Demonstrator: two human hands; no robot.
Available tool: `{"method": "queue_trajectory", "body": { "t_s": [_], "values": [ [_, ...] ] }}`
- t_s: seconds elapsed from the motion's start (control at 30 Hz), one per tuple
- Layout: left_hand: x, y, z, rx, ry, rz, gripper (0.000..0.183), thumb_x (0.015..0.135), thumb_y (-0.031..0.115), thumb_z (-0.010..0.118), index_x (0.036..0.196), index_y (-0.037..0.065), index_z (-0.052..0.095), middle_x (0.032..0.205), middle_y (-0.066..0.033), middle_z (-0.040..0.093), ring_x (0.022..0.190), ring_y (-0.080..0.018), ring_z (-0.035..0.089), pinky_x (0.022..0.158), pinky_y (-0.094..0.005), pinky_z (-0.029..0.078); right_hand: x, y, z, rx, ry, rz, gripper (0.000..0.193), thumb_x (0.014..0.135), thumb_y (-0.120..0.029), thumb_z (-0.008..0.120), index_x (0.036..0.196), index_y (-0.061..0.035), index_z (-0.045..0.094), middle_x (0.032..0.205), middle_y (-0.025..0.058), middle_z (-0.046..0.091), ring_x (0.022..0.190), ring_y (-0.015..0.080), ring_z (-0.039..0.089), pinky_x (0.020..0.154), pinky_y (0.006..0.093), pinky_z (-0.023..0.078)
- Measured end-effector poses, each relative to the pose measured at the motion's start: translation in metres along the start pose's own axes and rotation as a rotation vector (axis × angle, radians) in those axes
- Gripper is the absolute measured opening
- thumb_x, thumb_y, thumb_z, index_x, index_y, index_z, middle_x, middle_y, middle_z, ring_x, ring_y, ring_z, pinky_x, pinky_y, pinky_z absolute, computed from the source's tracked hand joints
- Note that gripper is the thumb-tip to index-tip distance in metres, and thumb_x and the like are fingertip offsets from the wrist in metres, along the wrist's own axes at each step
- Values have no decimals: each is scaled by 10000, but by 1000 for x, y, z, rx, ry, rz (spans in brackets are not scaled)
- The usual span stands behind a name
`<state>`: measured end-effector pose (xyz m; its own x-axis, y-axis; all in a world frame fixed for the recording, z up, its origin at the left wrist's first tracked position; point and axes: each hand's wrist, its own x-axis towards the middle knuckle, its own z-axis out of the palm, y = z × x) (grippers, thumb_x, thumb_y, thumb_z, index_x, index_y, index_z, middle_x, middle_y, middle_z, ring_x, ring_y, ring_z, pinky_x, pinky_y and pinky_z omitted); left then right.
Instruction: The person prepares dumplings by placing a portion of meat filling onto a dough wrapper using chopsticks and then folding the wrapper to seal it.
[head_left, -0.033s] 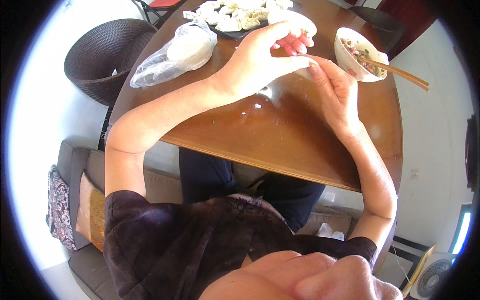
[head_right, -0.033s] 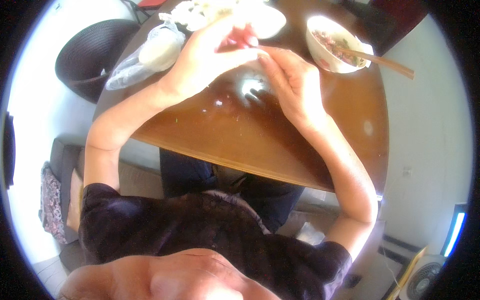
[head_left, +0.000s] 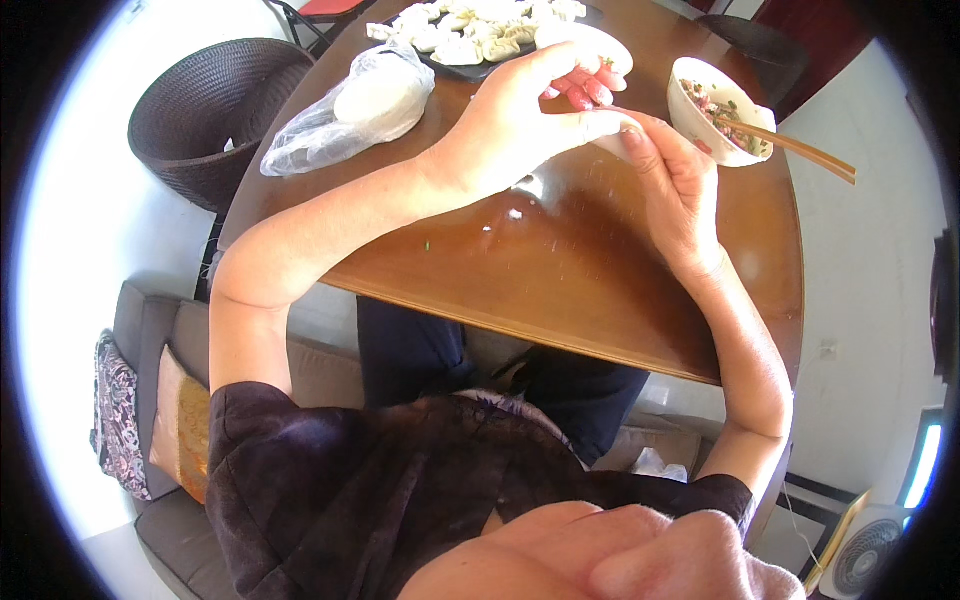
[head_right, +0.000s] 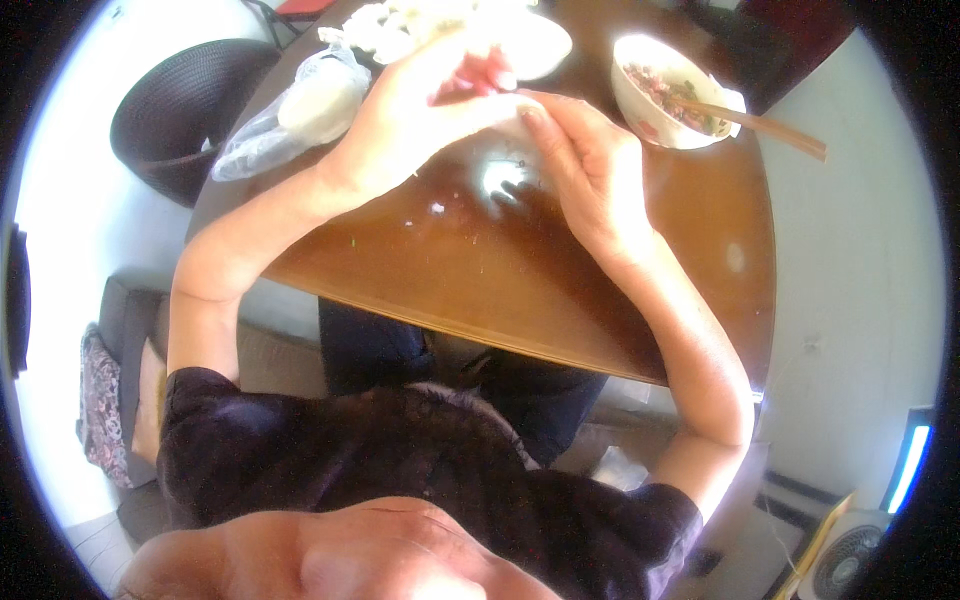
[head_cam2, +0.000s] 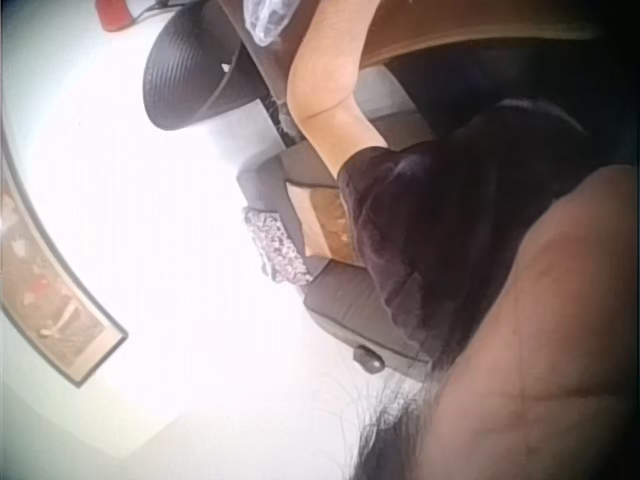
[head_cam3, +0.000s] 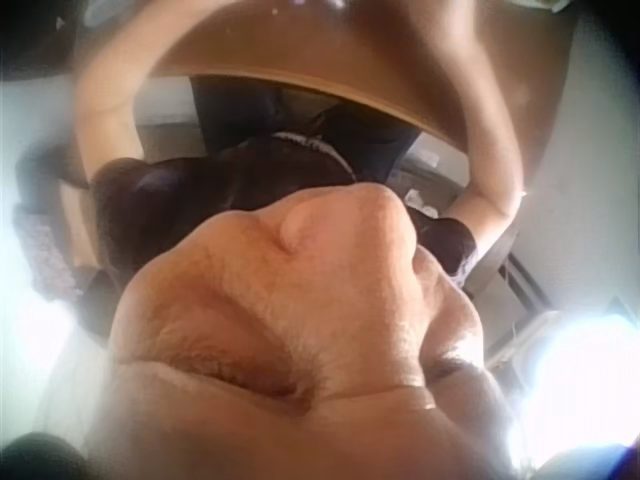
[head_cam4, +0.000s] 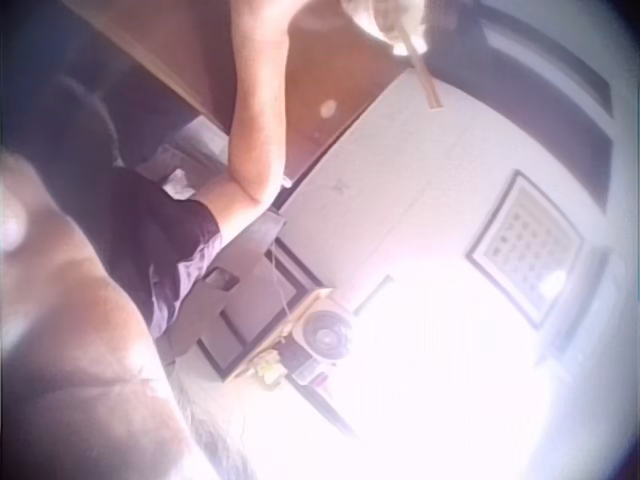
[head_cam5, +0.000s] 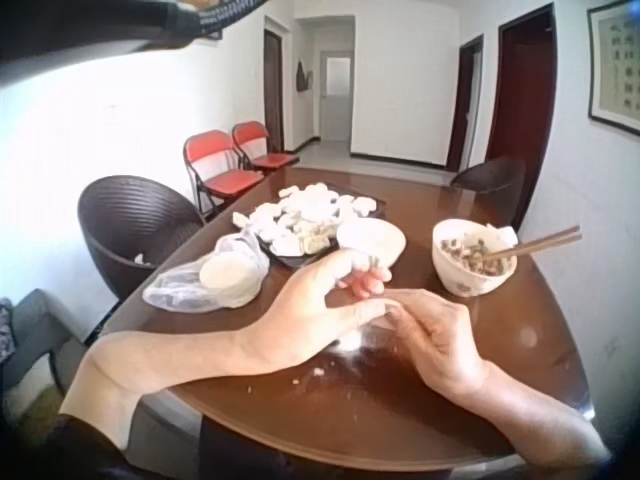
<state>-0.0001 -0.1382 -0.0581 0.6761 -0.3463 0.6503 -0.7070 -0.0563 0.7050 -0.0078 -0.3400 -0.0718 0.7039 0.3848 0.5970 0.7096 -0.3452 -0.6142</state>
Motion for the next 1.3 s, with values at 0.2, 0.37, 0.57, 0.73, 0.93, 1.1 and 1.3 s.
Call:
{"method": "queue_trajectory", "body": {
  "t_s": [0.2, 0.37, 0.57, 0.73, 0.93, 1.1, 1.3],
  "values": [
    [2, 0, -3, 45, 27, -38, 235, 910, 174, 699, 1099, 58, 622, 984, -19, 624, 893, -110, 579, 854, -262, 482, 3, 2, -6, 76, 162, 21, 273, 1005, -191, 560, 1169, 2, 661, 1014, 87, 700, 945, 125, 613, 875, 272, 479],
    [0, 5, -4, 54, -14, -102, 189, 937, 169, 664, 1087, 56, 651, 945, -20, 635, 897, -108, 602, 853, -259, 502, 4, -4, -7, 72, 175, 1, 283, 1013, -183, 535, 1179, 12, 655, 1094, 89, 698, 1012, 138, 614, 937, 282, 460],
    [-2, 4, -2, -17, 53, -70, 202, 902, 182, 708, 961, 4, 633, 889, -65, 648, 844, -130, 613, 818, -276, 506, 3, -8, -6, 191, 166, 21, 289, 1020, -204, 525, 1148, 4, 679, 1172, 109, 690, 1142, 177, 602, 1084, 331, 372],
    [-2, 5, -2, 84, 93, 38, 182, 906, 156, 695, 976, 6, 619, 916, -71, 630, 843, -143, 613, 822, -284, 515, 2, -9, -7, 181, 165, 73, 294, 1020, -207, 530, 1183, 2, 656, 1135, 75, 677, 1054, 137, 595, 974, 283, 434],
    [-4, 6, -4, 208, 35, 60, 287, 932, 95, 621, 1214, 53, 585, 1013, -63, 621, 958, -136, 586, 880, -291, 504, 1, -8, -4, 199, 192, 111, 266, 1016, -191, 536, 1145, 3, 662, 1161, 86, 653, 1071, 136, 578, 971, 286, 432],
    [-5, 4, -2, 27, -19, -76, 249, 940, 118, 614, 1175, 44, 581, 987, -55, 605, 944, -146, 584, 846, -287, 510, 6, -2, -7, 156, 105, 36, 244, 1005, -170, 551, 1139, -1, 666, 1159, 97, 656, 1081, 157, 583, 976, 300, 436],
    [-5, -4, -1, 86, 20, 4, 213, 907, 167, 676, 1040, 12, 615, 908, -88, 653, 818, -154, 613, 772, -289, 512, 6, -4, -4, 115, 89, -44, 213, 987, -134, 565, 1113, -3, 676, 1153, 105, 667, 1103, 192, 589, 984, 322, 441]
  ]
}}
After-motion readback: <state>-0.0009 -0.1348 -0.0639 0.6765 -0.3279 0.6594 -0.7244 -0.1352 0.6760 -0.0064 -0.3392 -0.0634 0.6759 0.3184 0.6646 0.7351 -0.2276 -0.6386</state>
